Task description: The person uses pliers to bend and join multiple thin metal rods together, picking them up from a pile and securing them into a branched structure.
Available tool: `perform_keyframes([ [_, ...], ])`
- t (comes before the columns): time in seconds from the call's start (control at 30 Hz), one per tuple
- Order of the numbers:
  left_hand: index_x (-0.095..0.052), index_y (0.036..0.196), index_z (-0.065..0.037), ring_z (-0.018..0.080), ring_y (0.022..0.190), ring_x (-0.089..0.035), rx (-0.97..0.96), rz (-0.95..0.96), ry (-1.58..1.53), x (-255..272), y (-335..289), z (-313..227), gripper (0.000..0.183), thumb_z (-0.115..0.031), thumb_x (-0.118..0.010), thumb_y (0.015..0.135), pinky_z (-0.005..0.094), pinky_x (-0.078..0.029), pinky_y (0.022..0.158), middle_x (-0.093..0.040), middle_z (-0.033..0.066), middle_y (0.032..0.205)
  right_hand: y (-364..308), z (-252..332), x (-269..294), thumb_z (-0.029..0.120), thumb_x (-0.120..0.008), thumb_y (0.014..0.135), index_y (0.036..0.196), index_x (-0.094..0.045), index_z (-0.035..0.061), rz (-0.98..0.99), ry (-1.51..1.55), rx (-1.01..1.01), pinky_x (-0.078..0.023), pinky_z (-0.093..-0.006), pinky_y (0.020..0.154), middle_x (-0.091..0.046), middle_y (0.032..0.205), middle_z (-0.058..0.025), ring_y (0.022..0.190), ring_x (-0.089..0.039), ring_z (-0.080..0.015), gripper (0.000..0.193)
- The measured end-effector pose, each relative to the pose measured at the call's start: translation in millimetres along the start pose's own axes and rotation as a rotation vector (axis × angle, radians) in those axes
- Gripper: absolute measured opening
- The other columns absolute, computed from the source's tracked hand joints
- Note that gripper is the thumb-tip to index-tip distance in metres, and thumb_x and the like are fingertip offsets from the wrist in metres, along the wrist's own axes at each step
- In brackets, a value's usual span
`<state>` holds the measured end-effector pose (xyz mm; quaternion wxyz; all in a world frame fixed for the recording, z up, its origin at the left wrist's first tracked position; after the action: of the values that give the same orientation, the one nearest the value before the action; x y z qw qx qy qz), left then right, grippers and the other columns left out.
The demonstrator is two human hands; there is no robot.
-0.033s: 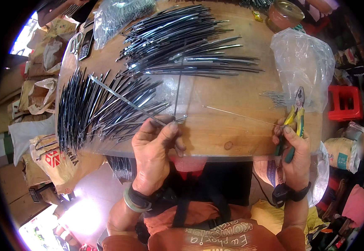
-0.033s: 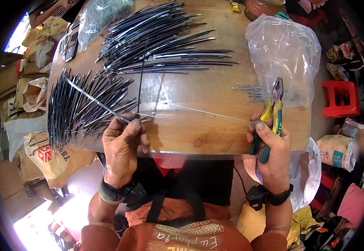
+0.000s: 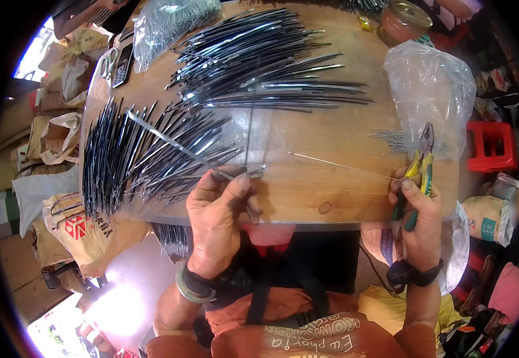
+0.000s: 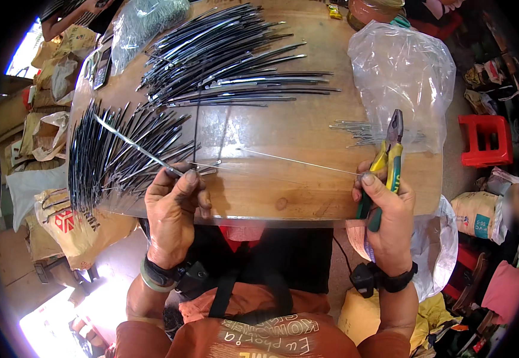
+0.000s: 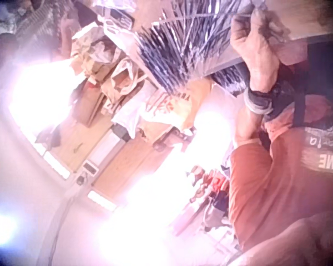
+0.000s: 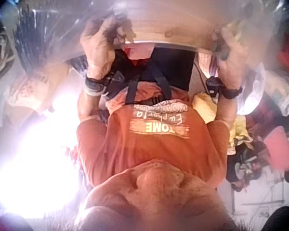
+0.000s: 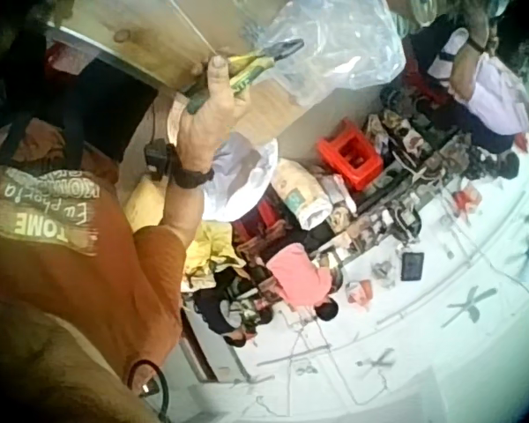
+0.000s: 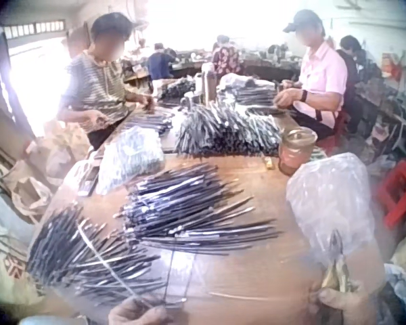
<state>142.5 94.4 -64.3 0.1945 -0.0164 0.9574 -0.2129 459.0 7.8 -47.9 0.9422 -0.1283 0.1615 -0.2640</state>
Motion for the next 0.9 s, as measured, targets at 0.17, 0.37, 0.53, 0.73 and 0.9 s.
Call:
perform_keyframes([
  [0.17,-0.060,0.098,-0.001,0.0161,0.054,-0.061,0.032,0.032,0.190,3.2,0.2,-3.9,0.014,-0.005,-0.067,0.087,0.0265,-0.047,0.045,-0.063,0.0074,0.076,-0.1,5.3,-0.1,0.004,-0.064,0.088,0.098,-0.060,-0.0005,0.011,0.111,0.002,-0.048,-0.0305,0.070,-0.061,0.101,-0.0124,0.083,-0.057,-0.0181,0.012],
  [0.37,-0.061,0.103,0.000,0.0170,0.055,-0.062,0.056,0.168,0.082,-21.0,7.6,-0.8,0.019,-0.006,-0.068,0.087,0.0269,-0.048,0.045,-0.064,0.0084,0.074,-9.9,-4.4,-1.6,0.009,-0.062,0.090,0.101,-0.059,-0.0018,-0.065,0.250,0.023,-0.044,-0.0276,0.065,-0.060,0.094,-0.0107,0.079,-0.055,-0.0151,0.016],
  [0.53,-0.061,0.104,-0.001,0.0172,0.055,-0.062,0.104,0.134,0.034,-19.6,8.0,10.2,0.018,-0.006,-0.068,0.087,0.0270,-0.048,0.044,-0.065,0.0090,0.075,8.1,18.2,23.1,0.014,-0.068,0.088,0.096,-0.062,-0.0029,-0.132,-0.272,0.161,-0.044,-0.0264,0.064,-0.060,0.085,-0.0066,0.072,-0.056,-0.0137,0.019],
  [0.73,-0.061,0.101,0.001,0.0149,0.054,-0.060,0.118,0.137,0.089,-19.8,2.2,10.7,0.015,-0.005,-0.067,0.088,0.0253,-0.046,0.045,-0.064,0.0085,0.074,-31.3,38.4,-48.6,0.004,-0.071,0.080,0.094,-0.063,-0.0024,0.128,-1.105,0.674,-0.050,-0.0361,0.076,-0.057,0.101,-0.0132,0.086,-0.062,-0.0301,0.018],
  [0.9,-0.062,0.103,0.004,0.0140,0.057,-0.060,0.109,0.139,0.073,-20.4,-2.4,10.9,0.016,-0.003,-0.066,0.089,0.0248,-0.047,0.049,-0.064,0.0087,0.075,-29.6,9.4,-108.4,-0.004,-0.068,0.071,0.095,-0.064,-0.0039,0.377,-1.188,0.942,-0.048,-0.0405,0.075,-0.057,0.102,-0.0197,0.087,-0.057,-0.0375,0.024],
])
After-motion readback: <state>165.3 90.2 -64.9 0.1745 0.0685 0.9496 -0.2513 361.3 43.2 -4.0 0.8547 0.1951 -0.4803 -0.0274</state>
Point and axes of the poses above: each hand's wrist, its own y-axis towards the middle knuckle, its own x-axis out of the back of the hand, z = x × y, the point moved 9 cm from there along y, towards the middle knuckle
